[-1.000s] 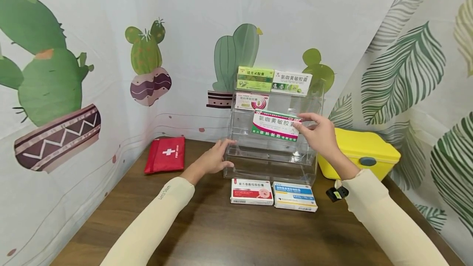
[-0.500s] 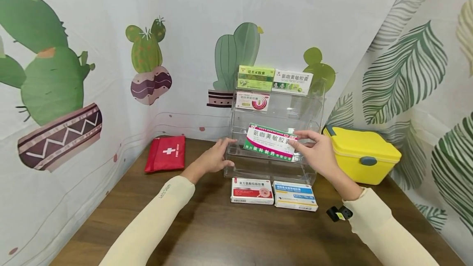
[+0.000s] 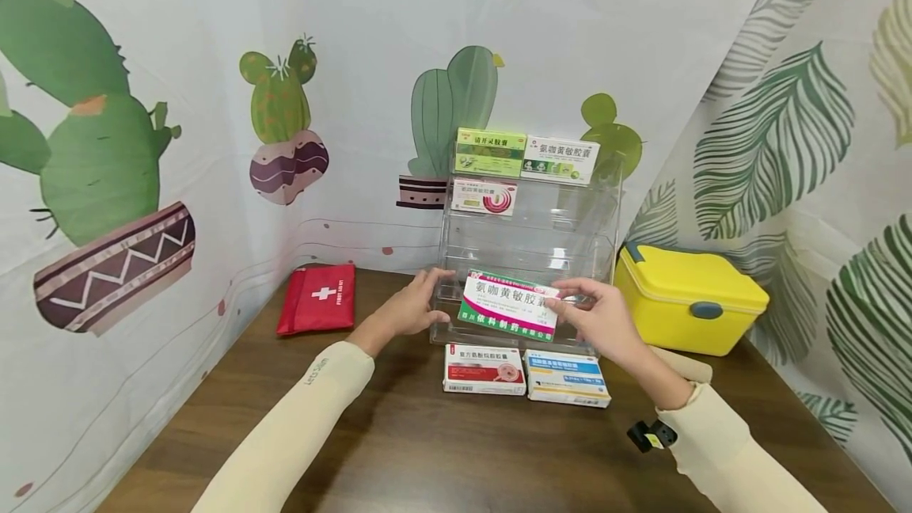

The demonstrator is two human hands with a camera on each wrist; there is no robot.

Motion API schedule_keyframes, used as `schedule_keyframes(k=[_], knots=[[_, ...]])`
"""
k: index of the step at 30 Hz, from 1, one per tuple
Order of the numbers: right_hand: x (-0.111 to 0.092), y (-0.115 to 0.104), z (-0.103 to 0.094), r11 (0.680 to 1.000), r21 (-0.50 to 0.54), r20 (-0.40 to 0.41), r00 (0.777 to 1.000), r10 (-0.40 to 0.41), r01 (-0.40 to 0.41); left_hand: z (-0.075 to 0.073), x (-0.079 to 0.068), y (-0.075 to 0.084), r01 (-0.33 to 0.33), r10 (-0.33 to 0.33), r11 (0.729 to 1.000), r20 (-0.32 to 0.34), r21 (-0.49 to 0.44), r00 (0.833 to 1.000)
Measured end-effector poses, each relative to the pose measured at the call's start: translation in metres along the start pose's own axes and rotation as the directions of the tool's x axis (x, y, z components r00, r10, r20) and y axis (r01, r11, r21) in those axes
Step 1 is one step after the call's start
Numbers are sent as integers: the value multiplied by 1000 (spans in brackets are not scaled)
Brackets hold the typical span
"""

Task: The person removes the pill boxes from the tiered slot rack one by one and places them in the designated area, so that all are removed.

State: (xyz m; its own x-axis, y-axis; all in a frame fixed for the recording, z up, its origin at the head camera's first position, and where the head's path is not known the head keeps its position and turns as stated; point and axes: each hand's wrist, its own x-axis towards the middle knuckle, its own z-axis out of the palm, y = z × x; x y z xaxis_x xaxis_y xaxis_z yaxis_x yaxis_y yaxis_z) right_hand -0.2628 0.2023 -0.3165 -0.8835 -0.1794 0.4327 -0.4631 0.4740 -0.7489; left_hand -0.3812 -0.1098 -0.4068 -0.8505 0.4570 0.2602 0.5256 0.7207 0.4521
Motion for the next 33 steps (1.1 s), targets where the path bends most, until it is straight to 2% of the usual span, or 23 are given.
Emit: schedule_keyframes(k=[4,7,14,23,33], knots=[[-3,25,8,999,23,50,998,34,-35,1,0,0,-6,6,1000,3,6,1000],[-8,34,13,997,44,94,994,54,-58,2,1,0,-7,6,1000,6,9,1000],[-19,41,19,998,16,172,984,50,-53,2,1,-2,-21,21,1000,9,15,1000],[-31,54,27,991,59,235,966,106,-123,4,1,-5,-41,41,999,5,3,999],[-39,66,35,989,73,267,958,105,-128,2,0,-4,-48,48,999,-1,-12,999]])
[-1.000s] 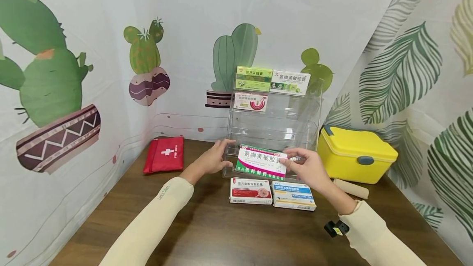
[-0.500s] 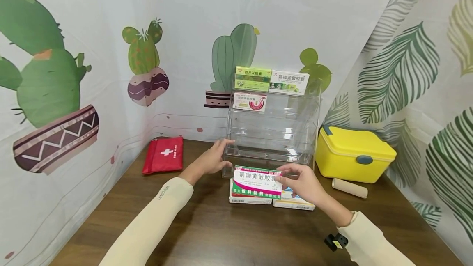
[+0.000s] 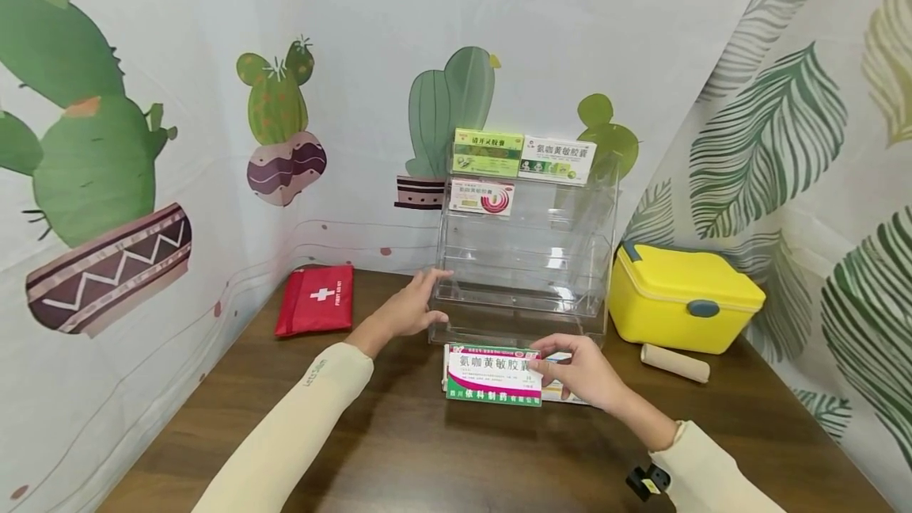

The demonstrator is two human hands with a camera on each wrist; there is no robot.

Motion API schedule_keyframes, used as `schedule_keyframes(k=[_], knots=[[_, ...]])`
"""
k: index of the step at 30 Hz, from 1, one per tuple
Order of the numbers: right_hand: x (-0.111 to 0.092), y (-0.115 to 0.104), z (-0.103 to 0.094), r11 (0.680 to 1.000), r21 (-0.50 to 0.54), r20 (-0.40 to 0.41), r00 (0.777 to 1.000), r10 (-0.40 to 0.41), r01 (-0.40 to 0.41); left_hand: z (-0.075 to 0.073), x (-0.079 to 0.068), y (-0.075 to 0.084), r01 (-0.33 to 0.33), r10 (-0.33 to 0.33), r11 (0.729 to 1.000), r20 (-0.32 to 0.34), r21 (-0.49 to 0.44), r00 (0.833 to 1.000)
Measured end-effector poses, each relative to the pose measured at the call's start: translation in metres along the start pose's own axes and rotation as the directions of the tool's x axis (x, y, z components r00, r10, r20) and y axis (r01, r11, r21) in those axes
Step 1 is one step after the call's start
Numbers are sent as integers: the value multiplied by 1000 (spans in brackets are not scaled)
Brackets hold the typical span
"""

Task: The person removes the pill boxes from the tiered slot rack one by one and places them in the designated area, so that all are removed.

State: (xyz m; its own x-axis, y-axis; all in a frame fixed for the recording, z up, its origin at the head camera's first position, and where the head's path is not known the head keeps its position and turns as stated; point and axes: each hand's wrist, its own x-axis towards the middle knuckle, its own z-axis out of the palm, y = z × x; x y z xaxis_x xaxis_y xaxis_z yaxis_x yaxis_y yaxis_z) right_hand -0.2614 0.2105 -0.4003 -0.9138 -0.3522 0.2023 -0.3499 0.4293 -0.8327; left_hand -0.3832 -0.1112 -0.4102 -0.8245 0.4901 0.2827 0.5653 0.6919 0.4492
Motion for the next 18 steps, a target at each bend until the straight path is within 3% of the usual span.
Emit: schedule_keyframes(k=[10,18], knots=[[-8,9,6,998,56,69,998,-7,3,0,0,1,3,-3,1000,5,1,1000],[-8,15,13,998,18,148,987,62,-66,-1,-1,3,-2,2,1000,1,3,1000]])
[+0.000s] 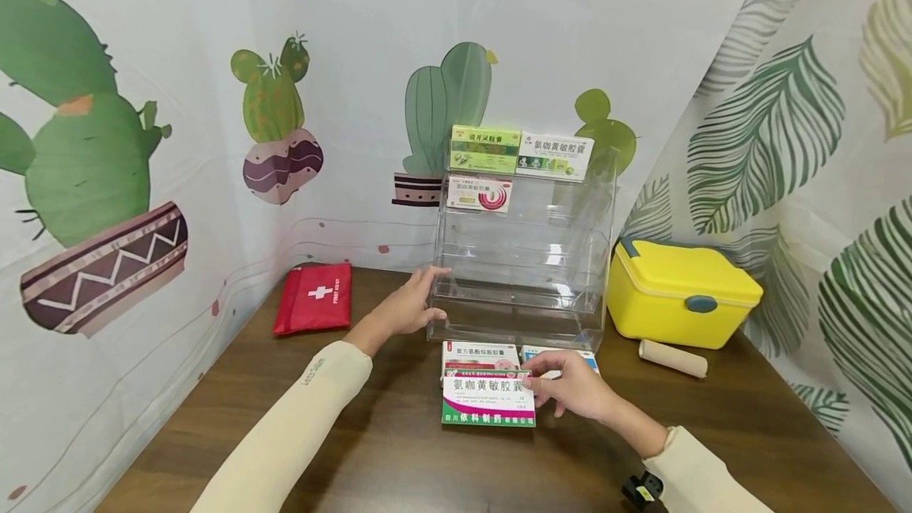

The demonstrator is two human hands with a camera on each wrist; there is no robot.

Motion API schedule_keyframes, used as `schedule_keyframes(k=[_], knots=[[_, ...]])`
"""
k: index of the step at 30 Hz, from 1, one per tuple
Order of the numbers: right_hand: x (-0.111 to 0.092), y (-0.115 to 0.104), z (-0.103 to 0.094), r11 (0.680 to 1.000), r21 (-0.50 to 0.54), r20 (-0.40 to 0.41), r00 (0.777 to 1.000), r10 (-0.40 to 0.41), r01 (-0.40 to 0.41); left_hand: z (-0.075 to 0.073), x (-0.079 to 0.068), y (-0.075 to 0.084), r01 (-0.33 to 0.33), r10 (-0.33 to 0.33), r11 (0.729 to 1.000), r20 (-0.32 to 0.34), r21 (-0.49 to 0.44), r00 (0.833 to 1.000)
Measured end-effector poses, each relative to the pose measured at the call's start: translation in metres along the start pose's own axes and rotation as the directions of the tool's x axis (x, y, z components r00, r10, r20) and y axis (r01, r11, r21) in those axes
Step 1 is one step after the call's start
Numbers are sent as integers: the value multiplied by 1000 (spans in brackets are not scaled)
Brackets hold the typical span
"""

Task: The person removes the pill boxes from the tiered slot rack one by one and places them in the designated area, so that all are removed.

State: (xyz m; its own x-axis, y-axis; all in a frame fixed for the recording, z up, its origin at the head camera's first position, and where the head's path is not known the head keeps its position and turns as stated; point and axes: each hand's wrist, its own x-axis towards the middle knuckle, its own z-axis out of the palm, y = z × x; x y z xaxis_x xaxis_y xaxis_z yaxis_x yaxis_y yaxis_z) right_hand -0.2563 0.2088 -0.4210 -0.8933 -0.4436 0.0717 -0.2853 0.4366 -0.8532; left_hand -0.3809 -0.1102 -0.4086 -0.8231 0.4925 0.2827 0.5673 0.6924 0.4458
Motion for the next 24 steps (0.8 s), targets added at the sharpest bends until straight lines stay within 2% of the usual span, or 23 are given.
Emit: schedule_keyframes(k=[9,16,24], knots=[[4,-1,6,998,11,29,998,61,-62,-1,2,0,8,-8,1000,8,-1,1000],[7,1,8,998,-22,33,998,62,-61,-1,2,2,20,-20,1000,3,-13,1000],[8,-1,7,995,-50,90,992,87,-82,0,1,2,27,-27,1000,14,-15,1000]])
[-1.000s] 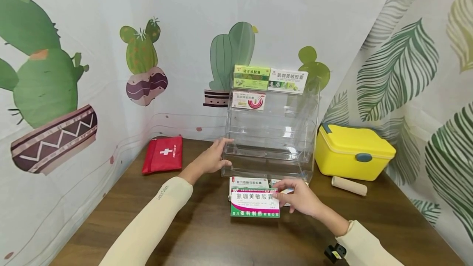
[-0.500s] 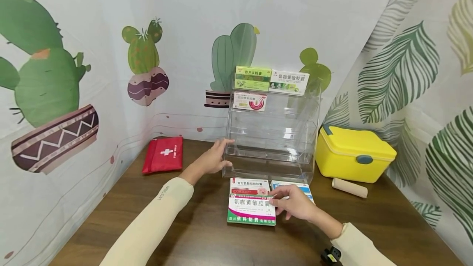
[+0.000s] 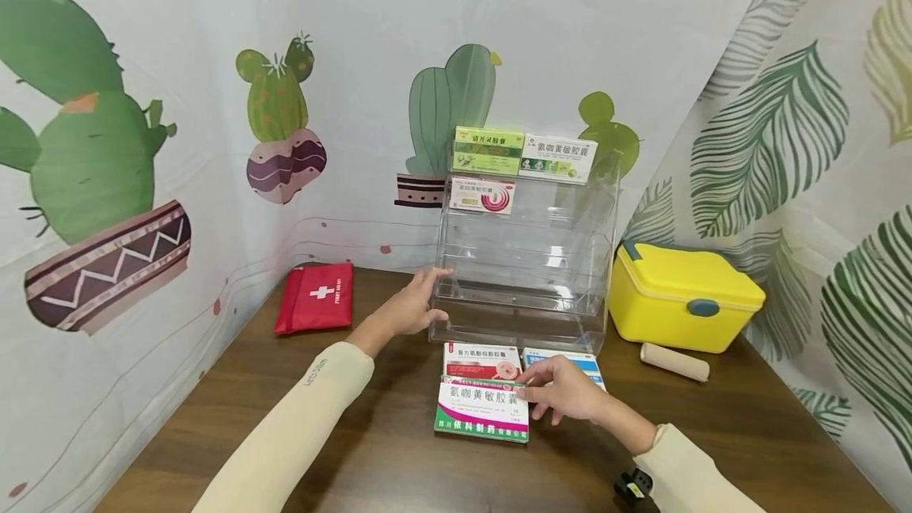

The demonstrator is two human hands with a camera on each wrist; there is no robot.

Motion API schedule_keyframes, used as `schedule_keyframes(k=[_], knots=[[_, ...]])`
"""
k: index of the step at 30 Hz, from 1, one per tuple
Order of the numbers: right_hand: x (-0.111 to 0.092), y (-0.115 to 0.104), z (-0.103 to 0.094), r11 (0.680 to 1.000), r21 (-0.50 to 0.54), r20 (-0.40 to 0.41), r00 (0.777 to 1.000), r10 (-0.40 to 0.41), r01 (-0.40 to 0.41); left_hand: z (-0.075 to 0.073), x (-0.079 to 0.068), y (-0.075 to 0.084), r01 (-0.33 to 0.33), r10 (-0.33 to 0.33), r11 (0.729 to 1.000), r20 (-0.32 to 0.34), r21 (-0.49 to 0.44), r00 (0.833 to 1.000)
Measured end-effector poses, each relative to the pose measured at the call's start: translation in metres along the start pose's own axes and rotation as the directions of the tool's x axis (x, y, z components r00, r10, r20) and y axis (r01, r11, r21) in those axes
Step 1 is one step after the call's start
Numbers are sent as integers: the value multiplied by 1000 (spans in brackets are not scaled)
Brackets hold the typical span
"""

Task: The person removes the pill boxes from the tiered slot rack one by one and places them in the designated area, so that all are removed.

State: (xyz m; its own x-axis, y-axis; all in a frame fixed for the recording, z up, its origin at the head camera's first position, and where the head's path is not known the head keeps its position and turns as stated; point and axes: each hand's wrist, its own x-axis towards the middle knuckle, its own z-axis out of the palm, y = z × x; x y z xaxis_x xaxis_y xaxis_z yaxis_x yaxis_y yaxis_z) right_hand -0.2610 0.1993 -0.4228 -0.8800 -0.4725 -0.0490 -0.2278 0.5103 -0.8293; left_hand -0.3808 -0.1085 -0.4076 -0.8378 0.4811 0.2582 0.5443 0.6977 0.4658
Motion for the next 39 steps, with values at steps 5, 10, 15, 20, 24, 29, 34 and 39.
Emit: schedule_keyframes(k=[5,10,15,20,24,29,34,39], knots=[[0,1,-2,1000,4,43,999,8,-8,1,0,1,-11,10,1000,-4,-17,1000],[-2,1,-2,999,21,64,998,28,-29,2,-1,1,-9,9,1000,-3,-10,1000],[0,-1,1,999,4,14,999,52,-52,2,-2,1,-9,9,1000,-4,-5,1000],[2,-1,1,996,21,-58,995,84,-83,1,-2,1,-1,1,1000,-5,-12,1000],[3,-2,-3,996,23,-100,992,83,-81,-1,-1,1,1,0,1000,7,-12,1000],[2,-5,-9,999,7,-127,991,37,-37,-1,0,4,-3,3,1000,-3,-22,1000],[4,-3,-12,1000,20,-154,988,8,-5,1,-1,7,8,-8,999,-11,-33,1000],[8,0,-14,998,4,-203,977,-60,62,3,-3,7,14,-15,999,-19,-41,1000]])
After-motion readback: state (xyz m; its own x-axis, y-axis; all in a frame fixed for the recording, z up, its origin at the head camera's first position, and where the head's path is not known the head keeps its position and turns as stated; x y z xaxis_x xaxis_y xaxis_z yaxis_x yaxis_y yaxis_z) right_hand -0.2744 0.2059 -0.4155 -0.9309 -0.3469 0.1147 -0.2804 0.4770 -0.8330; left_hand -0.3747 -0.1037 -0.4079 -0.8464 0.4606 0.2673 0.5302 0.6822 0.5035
